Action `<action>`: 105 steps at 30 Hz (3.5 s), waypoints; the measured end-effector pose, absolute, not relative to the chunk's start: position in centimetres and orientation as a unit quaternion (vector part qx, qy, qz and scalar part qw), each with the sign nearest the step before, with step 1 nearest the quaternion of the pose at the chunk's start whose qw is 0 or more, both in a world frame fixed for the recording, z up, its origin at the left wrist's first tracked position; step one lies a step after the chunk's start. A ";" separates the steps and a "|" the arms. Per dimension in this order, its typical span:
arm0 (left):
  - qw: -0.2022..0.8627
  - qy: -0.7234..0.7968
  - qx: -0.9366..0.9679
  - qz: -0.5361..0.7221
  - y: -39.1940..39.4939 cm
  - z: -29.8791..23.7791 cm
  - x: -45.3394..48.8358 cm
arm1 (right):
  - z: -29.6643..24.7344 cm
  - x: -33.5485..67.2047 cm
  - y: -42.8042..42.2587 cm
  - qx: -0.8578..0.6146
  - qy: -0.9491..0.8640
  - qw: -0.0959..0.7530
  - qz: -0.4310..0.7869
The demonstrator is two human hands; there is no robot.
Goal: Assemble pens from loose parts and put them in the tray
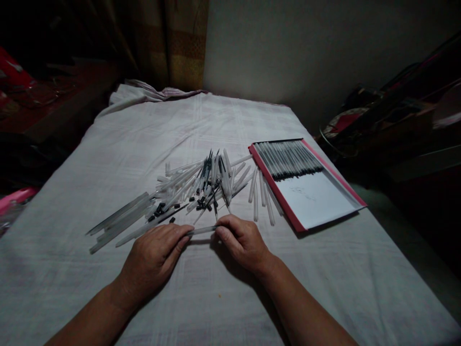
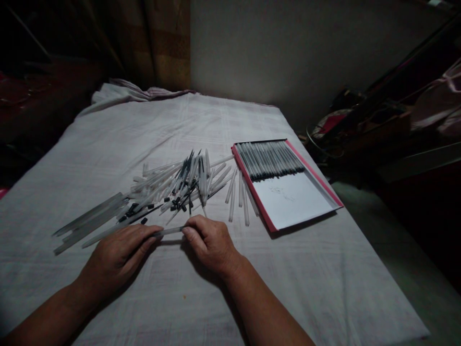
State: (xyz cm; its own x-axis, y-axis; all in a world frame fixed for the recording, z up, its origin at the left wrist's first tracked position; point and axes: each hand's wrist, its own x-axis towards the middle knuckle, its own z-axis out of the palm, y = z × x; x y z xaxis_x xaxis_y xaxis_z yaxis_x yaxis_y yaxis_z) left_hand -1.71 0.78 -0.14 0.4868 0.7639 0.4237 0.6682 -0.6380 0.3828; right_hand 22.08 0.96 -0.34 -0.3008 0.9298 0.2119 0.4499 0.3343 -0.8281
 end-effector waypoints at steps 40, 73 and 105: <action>-0.071 0.615 0.764 0.182 3.5 0.8 -6.1 | -0.3 21.6 1.4 -0.523 -0.643 0.412 0.378; 0.228 0.591 0.666 0.394 1.5 2.4 -2.9 | 0.7 21.5 2.1 -0.543 -0.385 0.497 0.557; 0.613 0.579 0.348 0.410 0.7 1.6 -0.8 | 1.0 21.9 1.7 -0.518 -0.450 0.447 0.573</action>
